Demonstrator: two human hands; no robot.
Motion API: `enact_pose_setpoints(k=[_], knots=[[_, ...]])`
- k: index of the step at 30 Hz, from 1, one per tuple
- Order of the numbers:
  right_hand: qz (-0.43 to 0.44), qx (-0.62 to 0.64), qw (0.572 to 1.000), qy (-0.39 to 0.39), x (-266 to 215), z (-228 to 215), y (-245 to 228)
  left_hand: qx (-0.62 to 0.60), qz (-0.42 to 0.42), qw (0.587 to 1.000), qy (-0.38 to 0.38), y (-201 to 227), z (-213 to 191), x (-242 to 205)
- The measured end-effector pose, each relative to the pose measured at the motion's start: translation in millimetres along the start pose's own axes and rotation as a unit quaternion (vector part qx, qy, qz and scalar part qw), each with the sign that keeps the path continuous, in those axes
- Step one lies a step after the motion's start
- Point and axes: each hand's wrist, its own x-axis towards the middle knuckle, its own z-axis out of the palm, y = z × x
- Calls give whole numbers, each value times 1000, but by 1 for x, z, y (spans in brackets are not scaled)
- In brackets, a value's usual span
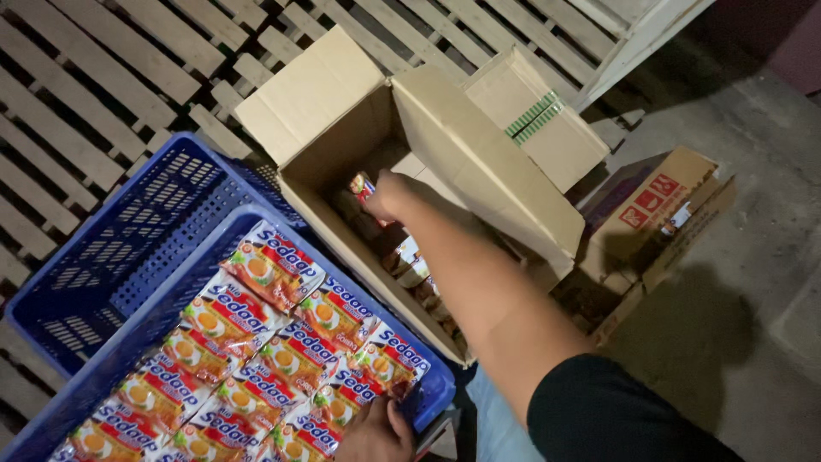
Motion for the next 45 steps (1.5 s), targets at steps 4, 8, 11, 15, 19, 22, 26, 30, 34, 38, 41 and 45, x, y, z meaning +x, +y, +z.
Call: enact_pose_setpoints(k=[4,8,11,15,19,22,26,30,34,38,41,45], knots=[[-86,-59,993,-46,-22,-23,-1,23,0,999,25,6,-10,2],[-125,-1,991,-55,-81,-59,5,29,-15,999,26,9,-6,8],[-160,84,984,-10,-142,-75,17,34,-52,998,1,14,-18,7],[-322,144,926,137,-235,-87,50,32,-62,996,-58,30,-41,15],[-371,178,894,178,-326,-68,94,22,-82,995,-55,50,-64,14],[-475,233,819,220,-389,-55,121,18,-79,995,-61,55,-76,10],[-523,159,786,290,-452,-39,150,-104,-163,975,-111,72,-106,-3],[-568,102,733,360,-506,-38,162,-285,-124,949,-53,36,-77,-8],[-590,103,705,380,-530,-27,178,-467,-183,864,-39,43,-88,-27],[-637,79,683,348,-545,-13,180,-786,9,614,-73,55,-112,-73],[-661,68,687,295,-544,10,183,-807,-65,579,-102,67,-132,-95],[-678,64,699,219,-539,34,183,-803,-25,589,-90,72,-167,-140]])
